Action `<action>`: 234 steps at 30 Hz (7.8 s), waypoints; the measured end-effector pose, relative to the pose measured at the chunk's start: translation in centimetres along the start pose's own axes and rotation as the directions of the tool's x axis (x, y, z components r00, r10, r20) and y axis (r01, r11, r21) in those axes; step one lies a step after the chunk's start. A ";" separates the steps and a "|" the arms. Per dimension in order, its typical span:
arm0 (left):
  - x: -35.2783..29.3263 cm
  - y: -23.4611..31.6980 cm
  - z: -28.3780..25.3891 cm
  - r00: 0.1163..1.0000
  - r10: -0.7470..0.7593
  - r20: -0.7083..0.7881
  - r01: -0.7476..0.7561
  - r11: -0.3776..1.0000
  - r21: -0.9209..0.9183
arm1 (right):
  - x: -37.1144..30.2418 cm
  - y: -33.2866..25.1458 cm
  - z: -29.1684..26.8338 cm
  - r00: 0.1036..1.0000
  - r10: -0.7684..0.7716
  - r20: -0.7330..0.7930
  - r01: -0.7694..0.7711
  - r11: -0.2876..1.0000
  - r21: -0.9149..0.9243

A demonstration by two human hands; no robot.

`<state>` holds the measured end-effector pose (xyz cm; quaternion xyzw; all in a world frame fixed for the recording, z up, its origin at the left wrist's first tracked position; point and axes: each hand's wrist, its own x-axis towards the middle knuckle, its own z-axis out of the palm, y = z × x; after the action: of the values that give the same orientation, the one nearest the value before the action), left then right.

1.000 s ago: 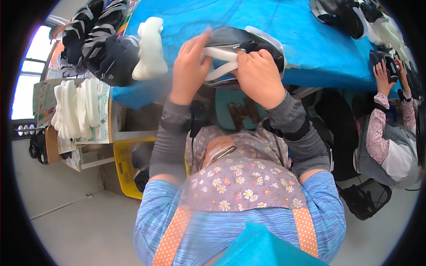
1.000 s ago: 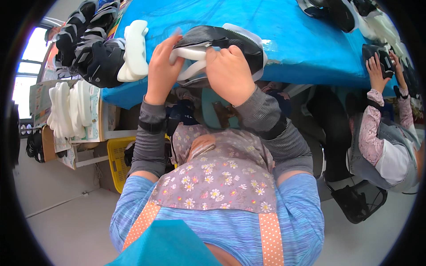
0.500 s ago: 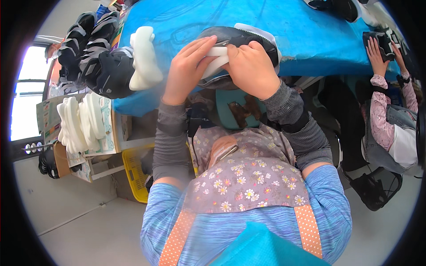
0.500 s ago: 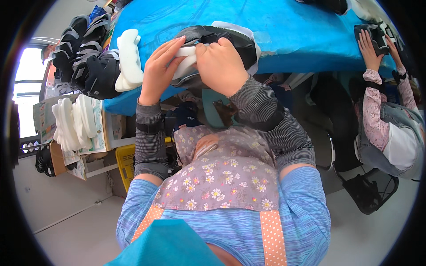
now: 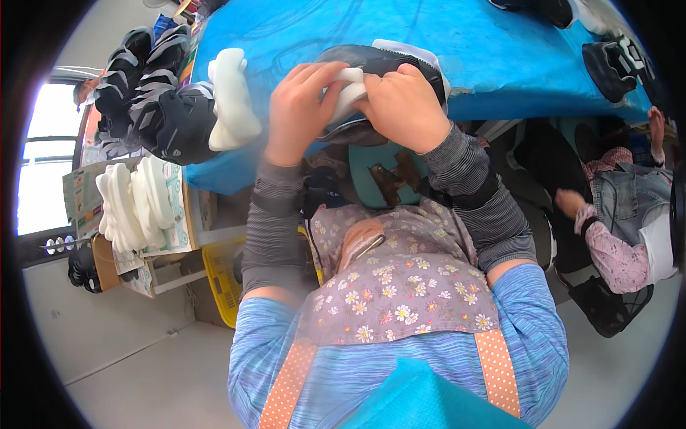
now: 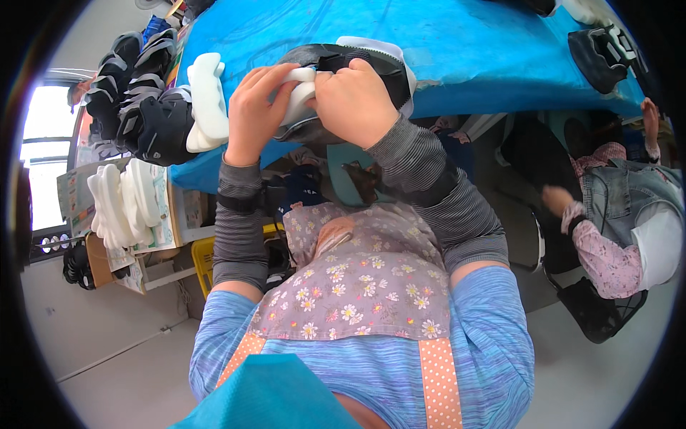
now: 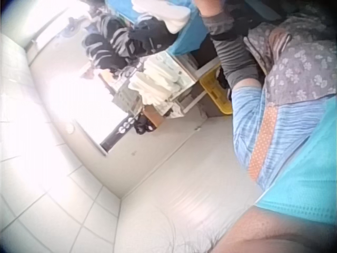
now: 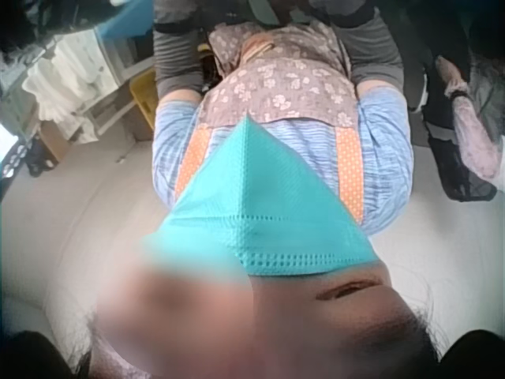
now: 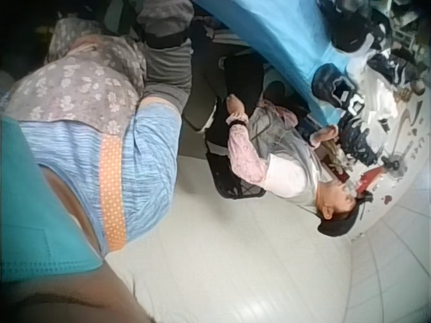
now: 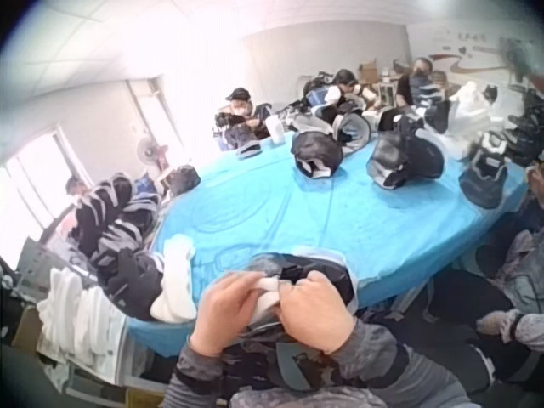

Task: The person assembles a shoe upper by inserting and fitting a white foam padding piece into the interior of a black textile shoe component, aligning the edges by hand.

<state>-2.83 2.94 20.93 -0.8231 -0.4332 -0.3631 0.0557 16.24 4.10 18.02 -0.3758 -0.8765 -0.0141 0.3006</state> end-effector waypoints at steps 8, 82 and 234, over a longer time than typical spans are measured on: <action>1.6 -0.2 0.1 0.991 0.019 0.131 -0.035 0.992 0.119 | -0.3 1.3 -0.5 0.991 -0.119 0.067 0.121 0.992 -0.037; -5.2 -0.8 -0.2 0.986 -0.160 0.049 0.164 0.983 -0.079 | 3.7 2.2 2.5 0.969 -0.113 0.221 0.059 0.970 0.237; -9.2 2.3 -4.8 0.680 -0.712 0.176 0.536 0.319 -0.782 | -13.7 5.6 -8.4 0.797 0.565 -0.214 -0.171 0.551 0.817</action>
<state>-7.08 -6.63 19.05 -0.4832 -0.5034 -0.5862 -0.4116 31.62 -2.88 16.43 -0.3789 -0.5984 0.3347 0.6216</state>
